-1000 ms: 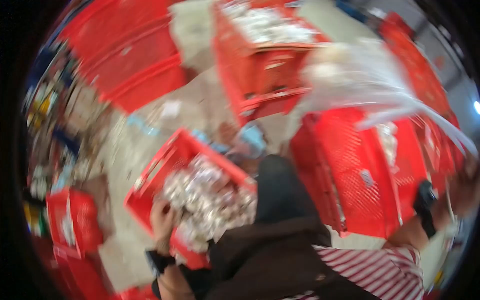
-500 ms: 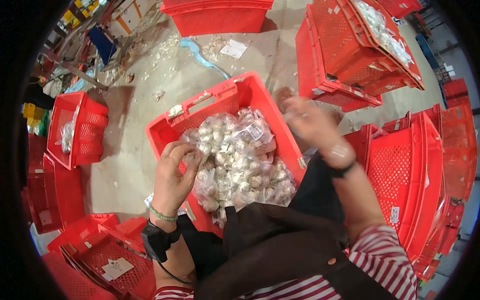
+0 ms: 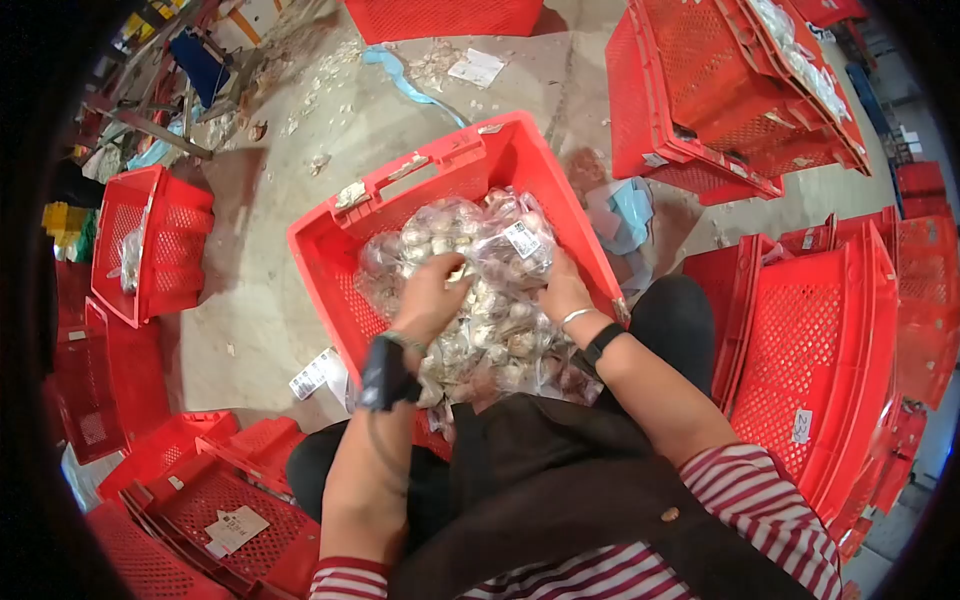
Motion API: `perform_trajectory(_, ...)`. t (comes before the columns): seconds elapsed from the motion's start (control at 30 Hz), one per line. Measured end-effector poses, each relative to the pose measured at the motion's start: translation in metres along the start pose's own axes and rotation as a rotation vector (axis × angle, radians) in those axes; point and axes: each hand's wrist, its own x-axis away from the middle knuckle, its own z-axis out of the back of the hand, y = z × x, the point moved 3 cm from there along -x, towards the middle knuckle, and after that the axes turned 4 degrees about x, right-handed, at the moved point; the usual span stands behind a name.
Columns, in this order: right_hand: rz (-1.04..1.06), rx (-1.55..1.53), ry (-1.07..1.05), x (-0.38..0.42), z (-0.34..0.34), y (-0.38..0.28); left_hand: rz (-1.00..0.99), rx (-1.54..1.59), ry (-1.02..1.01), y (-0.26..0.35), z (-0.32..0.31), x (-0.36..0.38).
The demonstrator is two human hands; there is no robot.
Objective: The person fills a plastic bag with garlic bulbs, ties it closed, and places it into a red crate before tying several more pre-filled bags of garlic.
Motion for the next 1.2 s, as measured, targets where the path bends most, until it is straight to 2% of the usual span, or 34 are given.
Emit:
perform_trajectory(0.07,0.002,-0.098,-0.327,0.015,0.007,0.000,-0.006,-0.038,-0.051,-0.012,-0.048,-0.009)
perform_trajectory(0.17,0.329,-0.103,-0.299,0.058,0.065,-0.025,0.058,-0.118,-0.127,-0.019,-0.103,-0.015)
perform_trajectory(0.23,0.433,-0.067,-0.294,0.074,0.103,-0.028,0.076,-0.163,-0.149,-0.010,-0.120,-0.023)
perform_trajectory(0.3,0.228,-0.347,-0.378,0.081,0.110,0.005,0.119,-0.274,-0.090,0.002,-0.130,-0.030)
perform_trajectory(0.37,-0.096,-0.827,-0.431,0.076,0.101,0.036,0.064,-0.366,-0.040,0.001,-0.146,-0.037)
perform_trajectory(0.4,-0.166,-0.996,-0.391,0.069,0.104,0.033,0.093,-0.364,-0.046,0.000,-0.147,-0.042)
perform_trajectory(0.43,-0.165,-1.005,-0.384,0.061,0.104,0.034,0.120,-0.365,-0.049,-0.002,-0.146,-0.046)
perform_trajectory(0.5,-0.245,-1.087,-0.389,0.050,0.099,0.036,0.041,-0.365,-0.023,0.001,-0.138,-0.049)
perform_trajectory(0.57,-0.267,-1.153,-0.376,0.048,0.096,0.035,0.061,-0.208,-0.076,0.004,-0.130,-0.047)
perform_trajectory(0.63,-0.295,-1.083,-0.407,0.046,0.091,0.038,0.040,-0.167,-0.044,0.010,-0.123,-0.039)
perform_trajectory(0.7,-0.299,-1.109,-0.398,0.043,0.090,0.041,0.197,-0.016,-0.009,0.016,-0.115,-0.026)
perform_trajectory(0.77,-0.306,-1.160,-0.387,0.042,0.087,0.043,0.173,0.027,0.012,0.021,-0.104,-0.012)
perform_trajectory(0.83,-0.330,-1.122,-0.389,0.044,0.088,0.041,0.153,0.315,0.063,0.033,-0.091,-0.005)
perform_trajectory(0.9,-0.314,-1.048,-0.336,0.046,0.088,0.040,0.171,0.284,0.007,0.053,-0.071,0.014)
perform_trajectory(0.97,-0.300,-0.972,-0.290,0.049,0.089,0.035,0.092,0.599,-0.026,0.059,-0.062,0.038)
perform_trajectory(1.0,-0.365,-0.979,-0.257,0.049,0.091,0.032,0.099,0.684,-0.052,0.057,-0.059,0.052)
perform_trajectory(1.03,-0.432,-0.985,-0.223,0.051,0.095,0.027,0.178,0.878,-0.011,0.084,-0.047,0.068)
perform_trajectory(1.1,-0.432,-0.971,-0.287,0.051,0.091,0.009,0.170,1.120,0.041,0.092,-0.039,0.093)
perform_trajectory(1.17,-0.575,-1.149,-0.659,0.051,0.067,-0.005,0.183,1.200,0.054,0.102,-0.027,0.111)
perform_trajectory(1.2,-0.505,-1.332,-0.870,0.047,0.027,0.008,0.191,1.285,0.064,0.103,-0.022,0.117)
